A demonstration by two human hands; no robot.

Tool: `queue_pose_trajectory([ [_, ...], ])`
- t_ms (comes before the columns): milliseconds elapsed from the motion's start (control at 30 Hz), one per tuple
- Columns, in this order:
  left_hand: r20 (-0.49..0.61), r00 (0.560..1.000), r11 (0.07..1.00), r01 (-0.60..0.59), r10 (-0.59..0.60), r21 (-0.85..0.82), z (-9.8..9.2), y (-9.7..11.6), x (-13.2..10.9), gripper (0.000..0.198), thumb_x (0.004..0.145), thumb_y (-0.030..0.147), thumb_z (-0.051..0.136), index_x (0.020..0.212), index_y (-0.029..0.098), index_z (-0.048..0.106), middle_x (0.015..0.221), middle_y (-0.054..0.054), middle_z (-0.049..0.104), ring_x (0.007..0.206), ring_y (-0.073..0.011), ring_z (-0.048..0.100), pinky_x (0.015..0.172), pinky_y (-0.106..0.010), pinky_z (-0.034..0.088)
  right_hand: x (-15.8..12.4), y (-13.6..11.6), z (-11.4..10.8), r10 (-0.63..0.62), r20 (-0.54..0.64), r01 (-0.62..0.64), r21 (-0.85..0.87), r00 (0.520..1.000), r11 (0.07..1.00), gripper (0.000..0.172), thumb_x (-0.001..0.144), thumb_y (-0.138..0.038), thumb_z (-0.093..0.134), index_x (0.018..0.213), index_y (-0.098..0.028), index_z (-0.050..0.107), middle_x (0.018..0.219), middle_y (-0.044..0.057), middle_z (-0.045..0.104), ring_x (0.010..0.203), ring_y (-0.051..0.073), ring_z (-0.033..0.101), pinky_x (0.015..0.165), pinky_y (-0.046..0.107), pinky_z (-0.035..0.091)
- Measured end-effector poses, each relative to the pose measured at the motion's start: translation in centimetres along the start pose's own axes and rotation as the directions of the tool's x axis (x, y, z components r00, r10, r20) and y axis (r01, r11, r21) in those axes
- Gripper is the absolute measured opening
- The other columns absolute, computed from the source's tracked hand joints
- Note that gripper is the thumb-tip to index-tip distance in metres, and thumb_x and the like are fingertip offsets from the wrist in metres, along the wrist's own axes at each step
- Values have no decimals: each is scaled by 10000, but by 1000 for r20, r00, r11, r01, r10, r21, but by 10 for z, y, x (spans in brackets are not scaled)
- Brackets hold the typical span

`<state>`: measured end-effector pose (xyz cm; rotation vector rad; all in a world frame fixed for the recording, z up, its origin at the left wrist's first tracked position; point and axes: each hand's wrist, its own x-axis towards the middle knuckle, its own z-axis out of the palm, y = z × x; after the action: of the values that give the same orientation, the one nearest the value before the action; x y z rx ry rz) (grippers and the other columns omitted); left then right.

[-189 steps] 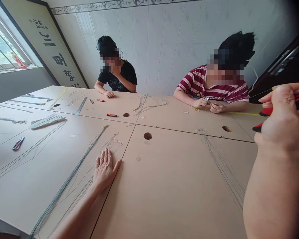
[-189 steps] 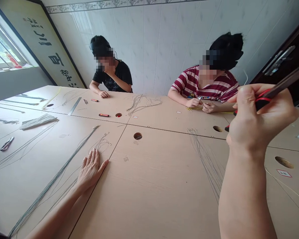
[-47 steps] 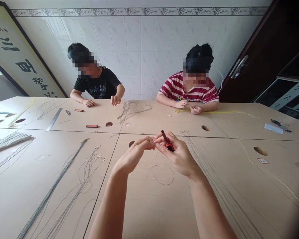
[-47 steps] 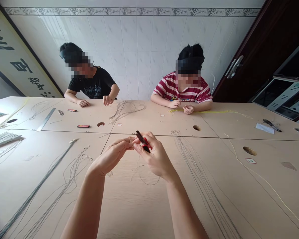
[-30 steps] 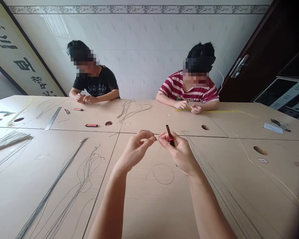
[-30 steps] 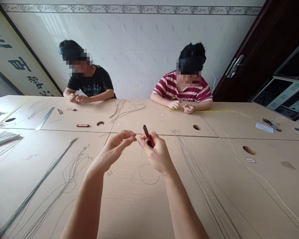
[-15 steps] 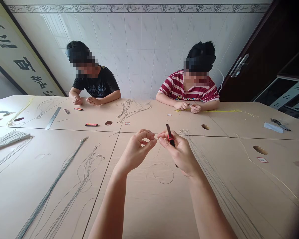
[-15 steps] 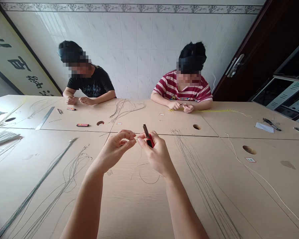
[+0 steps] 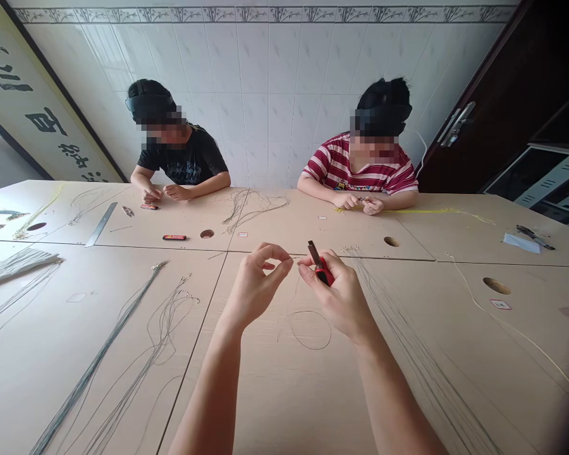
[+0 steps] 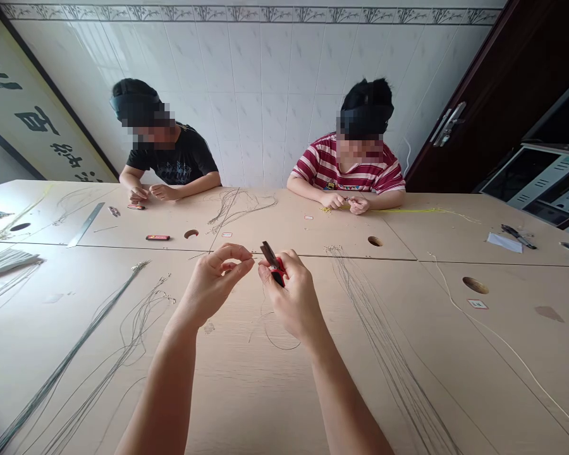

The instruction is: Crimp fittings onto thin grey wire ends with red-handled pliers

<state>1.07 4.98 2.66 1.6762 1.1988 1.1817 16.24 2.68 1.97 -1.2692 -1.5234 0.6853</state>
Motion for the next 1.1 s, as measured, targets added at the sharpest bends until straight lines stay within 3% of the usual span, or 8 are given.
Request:
queue_pose_trajectory([
  [233, -25, 1000, 999, -18, 19, 41, 0, 5, -2, 131, 852, 299, 598, 775, 203, 642, 916, -26, 655, 800, -157, 601, 638, -283, 456, -1, -4, 0, -34, -14, 34, 0, 999, 999, 123, 870, -320, 571, 848, -219, 638, 887, 28, 575, 703, 143, 512, 650, 274, 419],
  [433, -30, 999, 992, 16, -13, 123, 4, 8, -3, 135, 854, 285, 589, 763, 205, 649, 765, -16, 683, 765, -173, 614, 680, -312, 471, -2, -4, 3, -58, -12, 58, -6, 998, 998, 116, 868, -307, 568, 828, -211, 620, 922, 38, 571, 711, 137, 524, 679, 276, 443],
  [567, -29, 1000, 992, 5, -1, 128, 7, 8, -2, 146, 860, 284, 577, 776, 198, 659, 774, -14, 695, 719, -156, 606, 699, -313, 469, -2, -4, 5, -63, 4, 63, -19, 998, 998, 127, 871, -290, 551, 776, -210, 578, 951, 44, 572, 704, 130, 530, 663, 270, 449],
  [900, -41, 998, 988, 58, -53, 145, 10, 13, -3, 157, 855, 270, 556, 749, 189, 637, 773, -21, 705, 701, -165, 603, 659, -296, 450, -4, 0, 9, -129, -45, 124, -103, 991, 987, 89, 877, -255, 528, 851, -212, 601, 996, 70, 576, 811, 172, 596, 700, 307, 475],
  [1100, -32, 998, 989, 53, -49, 138, 12, 10, -3, 168, 855, 269, 545, 741, 190, 639, 786, -27, 710, 699, -168, 607, 630, -288, 443, -5, 1, 11, -136, -22, 133, -117, 990, 984, 71, 861, -223, 525, 858, -219, 596, 991, 59, 567, 754, 156, 580, 688, 303, 473],
])
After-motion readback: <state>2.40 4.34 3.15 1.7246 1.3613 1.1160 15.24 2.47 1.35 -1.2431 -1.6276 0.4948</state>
